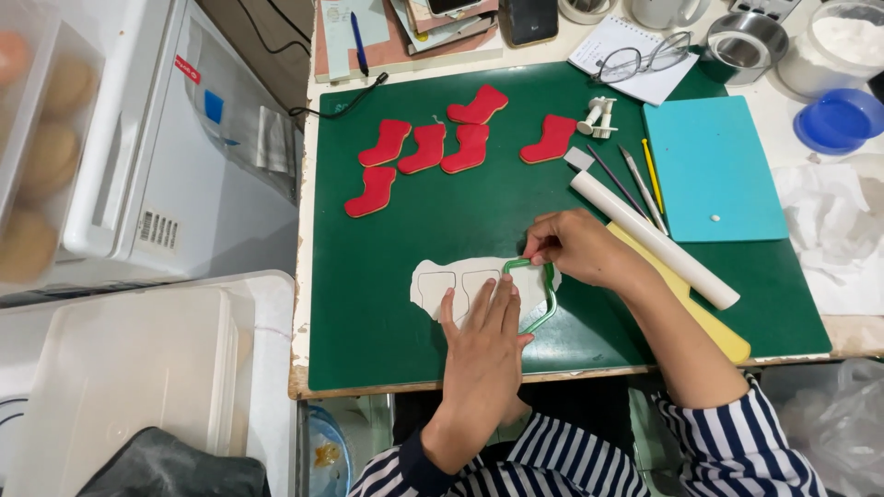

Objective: Smoothing a piece of white fondant with a scraper and then cutting out a shape using a green cookie cutter.

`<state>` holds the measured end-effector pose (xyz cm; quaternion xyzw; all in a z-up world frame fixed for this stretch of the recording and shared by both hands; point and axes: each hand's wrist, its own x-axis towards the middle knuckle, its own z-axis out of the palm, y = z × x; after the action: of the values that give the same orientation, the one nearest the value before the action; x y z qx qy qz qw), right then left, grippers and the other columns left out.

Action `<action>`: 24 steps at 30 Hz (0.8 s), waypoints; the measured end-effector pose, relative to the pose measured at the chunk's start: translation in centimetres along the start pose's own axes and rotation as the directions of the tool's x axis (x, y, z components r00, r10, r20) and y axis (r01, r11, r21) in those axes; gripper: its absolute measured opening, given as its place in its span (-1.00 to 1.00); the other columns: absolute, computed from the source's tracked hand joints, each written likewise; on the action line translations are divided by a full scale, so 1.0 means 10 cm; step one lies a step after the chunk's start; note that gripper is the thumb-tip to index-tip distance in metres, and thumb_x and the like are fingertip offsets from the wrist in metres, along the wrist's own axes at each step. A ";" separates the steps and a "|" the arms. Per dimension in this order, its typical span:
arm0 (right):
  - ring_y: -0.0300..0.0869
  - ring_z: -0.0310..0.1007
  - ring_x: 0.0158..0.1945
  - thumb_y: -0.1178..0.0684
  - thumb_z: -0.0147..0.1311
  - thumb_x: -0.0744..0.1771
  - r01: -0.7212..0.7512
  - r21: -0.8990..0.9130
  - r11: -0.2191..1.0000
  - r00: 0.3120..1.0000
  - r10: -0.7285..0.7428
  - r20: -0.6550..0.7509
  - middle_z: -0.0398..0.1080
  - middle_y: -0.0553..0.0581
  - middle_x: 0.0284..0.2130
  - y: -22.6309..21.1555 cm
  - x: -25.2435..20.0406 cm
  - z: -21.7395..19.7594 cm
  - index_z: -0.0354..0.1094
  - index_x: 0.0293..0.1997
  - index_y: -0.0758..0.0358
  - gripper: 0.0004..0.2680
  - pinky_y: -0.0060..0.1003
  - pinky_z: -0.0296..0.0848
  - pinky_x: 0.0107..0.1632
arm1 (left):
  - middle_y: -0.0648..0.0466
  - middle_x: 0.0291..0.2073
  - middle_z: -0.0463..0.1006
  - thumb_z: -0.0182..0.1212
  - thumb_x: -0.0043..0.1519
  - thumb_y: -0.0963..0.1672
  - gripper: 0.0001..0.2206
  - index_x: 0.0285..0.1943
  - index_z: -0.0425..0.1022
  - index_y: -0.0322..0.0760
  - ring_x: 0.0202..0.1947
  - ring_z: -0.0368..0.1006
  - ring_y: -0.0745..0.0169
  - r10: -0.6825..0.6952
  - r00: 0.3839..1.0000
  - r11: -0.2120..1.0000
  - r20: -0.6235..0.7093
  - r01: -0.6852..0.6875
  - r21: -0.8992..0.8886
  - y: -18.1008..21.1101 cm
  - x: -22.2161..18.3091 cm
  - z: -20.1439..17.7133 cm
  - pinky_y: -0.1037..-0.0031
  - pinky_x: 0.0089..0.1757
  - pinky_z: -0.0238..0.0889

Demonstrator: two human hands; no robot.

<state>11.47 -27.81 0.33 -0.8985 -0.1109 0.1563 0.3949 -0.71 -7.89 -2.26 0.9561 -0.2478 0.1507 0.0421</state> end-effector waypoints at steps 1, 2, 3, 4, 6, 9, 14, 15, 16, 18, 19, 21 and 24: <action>-0.22 0.40 -0.37 0.34 0.16 0.24 0.004 -0.003 1.000 1.000 -0.004 -0.001 0.50 0.01 -0.47 -0.01 0.00 0.00 0.57 -0.46 0.23 -0.87 -0.36 0.35 -0.21 | 0.09 0.41 0.35 0.08 0.32 0.06 -0.53 0.34 0.39 -0.22 0.45 0.15 0.22 -0.001 1.000 1.000 -0.004 0.001 0.002 0.02 -0.01 0.02 -0.17 0.33 -0.25; -0.21 0.41 -0.35 0.33 0.16 0.24 -0.007 -0.014 1.000 1.000 0.007 -0.004 0.51 0.00 -0.45 -0.01 0.00 0.00 0.58 -0.46 0.22 -0.87 -0.36 0.36 -0.20 | 0.05 0.43 0.32 0.05 0.34 0.03 -0.53 0.37 0.36 -0.25 0.44 0.16 0.23 -0.004 1.000 1.000 -0.013 0.004 0.018 0.05 -0.03 0.05 -0.15 0.34 -0.24; -0.20 0.43 -0.34 0.33 0.17 0.24 -0.018 -0.024 1.000 1.000 0.018 -0.006 0.52 0.00 -0.44 -0.01 0.00 0.01 0.59 -0.45 0.21 -0.87 -0.35 0.36 -0.19 | 0.01 0.45 0.29 0.03 0.37 0.00 -0.54 0.40 0.32 -0.28 0.44 0.16 0.24 -0.006 1.000 0.999 -0.022 0.007 0.034 0.08 -0.04 0.07 -0.13 0.36 -0.24; -0.20 0.43 -0.34 0.33 0.17 0.24 -0.019 -0.025 1.000 1.000 0.018 -0.006 0.52 0.00 -0.44 -0.02 -0.01 -0.01 0.59 -0.45 0.21 -0.87 -0.35 0.36 -0.19 | 0.01 0.45 0.29 0.03 0.37 0.00 -0.54 0.40 0.32 -0.28 0.44 0.16 0.24 -0.006 1.000 0.999 -0.022 0.007 0.033 0.11 -0.05 0.07 -0.13 0.36 -0.24; -0.22 0.47 -0.31 0.30 0.14 0.25 -0.024 -0.055 0.998 0.999 0.026 0.023 0.54 -0.03 -0.41 -0.06 -0.01 -0.04 0.60 -0.44 0.17 -0.86 -0.35 0.38 -0.16 | -0.23 0.50 0.11 0.19 -0.05 -0.19 -0.07 0.61 -0.03 0.28 0.50 0.04 0.05 0.012 0.999 0.990 0.037 -0.017 0.137 0.18 -0.05 0.06 -0.16 0.36 -0.34; -0.21 0.46 -0.34 0.31 0.14 0.23 -0.008 -0.047 0.999 1.000 0.009 0.013 0.56 -0.04 -0.42 0.02 0.02 -0.01 0.61 -0.45 0.17 -0.85 -0.35 0.37 -0.19 | -0.25 0.50 0.10 0.24 -0.02 -0.16 -0.20 0.51 0.10 0.16 0.50 0.07 0.03 -0.019 0.999 0.989 0.029 0.014 0.144 0.24 -0.06 0.10 -0.13 0.37 -0.34; -0.17 0.46 -0.33 0.34 0.10 0.25 -0.045 -0.039 0.998 0.998 0.044 -0.034 0.52 0.00 -0.41 -0.09 -0.07 0.01 0.59 -0.44 0.20 -0.84 -0.32 0.38 -0.19 | -0.25 0.49 0.13 0.22 -0.03 -0.18 -0.19 0.51 0.10 0.15 0.48 0.09 0.01 -0.019 0.998 0.987 0.064 0.008 0.163 0.27 -0.03 0.02 -0.11 0.37 -0.36; -0.17 0.47 -0.33 0.36 0.06 0.25 -0.018 -0.034 0.999 0.999 0.016 -0.038 0.50 0.01 -0.41 -0.11 -0.09 0.01 0.57 -0.43 0.22 -0.83 -0.32 0.38 -0.20 | -0.27 0.49 0.12 0.21 -0.01 -0.18 -0.21 0.50 0.10 0.14 0.49 0.08 -0.03 -0.018 0.997 0.983 0.080 0.003 0.185 0.28 -0.03 0.01 -0.12 0.38 -0.39; -0.17 0.47 -0.33 0.36 0.06 0.25 -0.016 -0.034 0.999 0.999 0.015 -0.039 0.50 0.01 -0.41 -0.10 -0.08 0.01 0.57 -0.43 0.22 -0.83 -0.32 0.38 -0.20 | -0.27 0.49 0.12 0.21 -0.01 -0.18 -0.21 0.50 0.10 0.14 0.49 0.08 -0.03 -0.017 0.997 0.983 0.079 0.002 0.186 0.28 -0.03 0.03 -0.12 0.38 -0.39; -0.18 0.44 -0.36 0.37 0.08 0.26 -0.026 -0.019 0.999 0.999 0.025 -0.038 0.50 0.02 -0.42 -0.07 -0.08 0.03 0.54 -0.45 0.25 -0.84 -0.33 0.36 -0.23 | -0.28 0.48 0.11 0.20 0.04 -0.16 -0.24 0.51 0.07 0.09 0.49 0.05 -0.09 -0.013 0.995 0.989 0.099 -0.001 0.147 0.28 -0.05 0.06 -0.10 0.37 -0.31; -0.18 0.44 -0.36 0.37 0.08 0.26 -0.024 -0.017 1.000 0.999 0.024 -0.034 0.50 0.02 -0.42 -0.09 -0.05 0.03 0.54 -0.45 0.25 -0.84 -0.33 0.36 -0.23 | -0.28 0.48 0.11 0.20 0.04 -0.16 -0.24 0.51 0.07 0.09 0.49 0.05 -0.09 -0.017 0.995 0.989 0.103 0.002 0.148 0.28 -0.02 0.06 -0.10 0.37 -0.31; -0.18 0.50 -0.33 0.38 0.09 0.25 -0.056 -0.032 0.998 0.997 0.054 -0.054 0.53 0.03 -0.40 -0.10 -0.06 0.04 0.56 -0.44 0.25 -0.84 -0.33 0.42 -0.23 | -0.29 0.47 0.13 0.18 0.03 -0.17 -0.27 0.48 0.12 0.11 0.47 0.06 -0.10 -0.024 0.993 0.989 0.118 0.006 0.148 0.30 0.00 0.05 -0.10 0.38 -0.32; -0.19 0.44 -0.37 0.38 0.08 0.26 0.007 -0.036 0.999 0.998 -0.009 -0.067 0.48 0.02 -0.44 -0.09 -0.11 0.05 0.51 -0.44 0.27 -0.85 -0.33 0.36 -0.26 | -0.31 0.45 0.13 0.20 0.03 -0.13 -0.25 0.50 0.09 0.10 0.46 0.07 -0.12 -0.018 0.994 0.981 0.105 -0.003 0.193 0.31 -0.02 0.12 -0.09 0.37 -0.29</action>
<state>10.25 -27.23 0.94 -0.9096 -0.1039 0.1223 0.3831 -2.09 -10.70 -3.41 0.9633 -0.2302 0.1228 -0.0635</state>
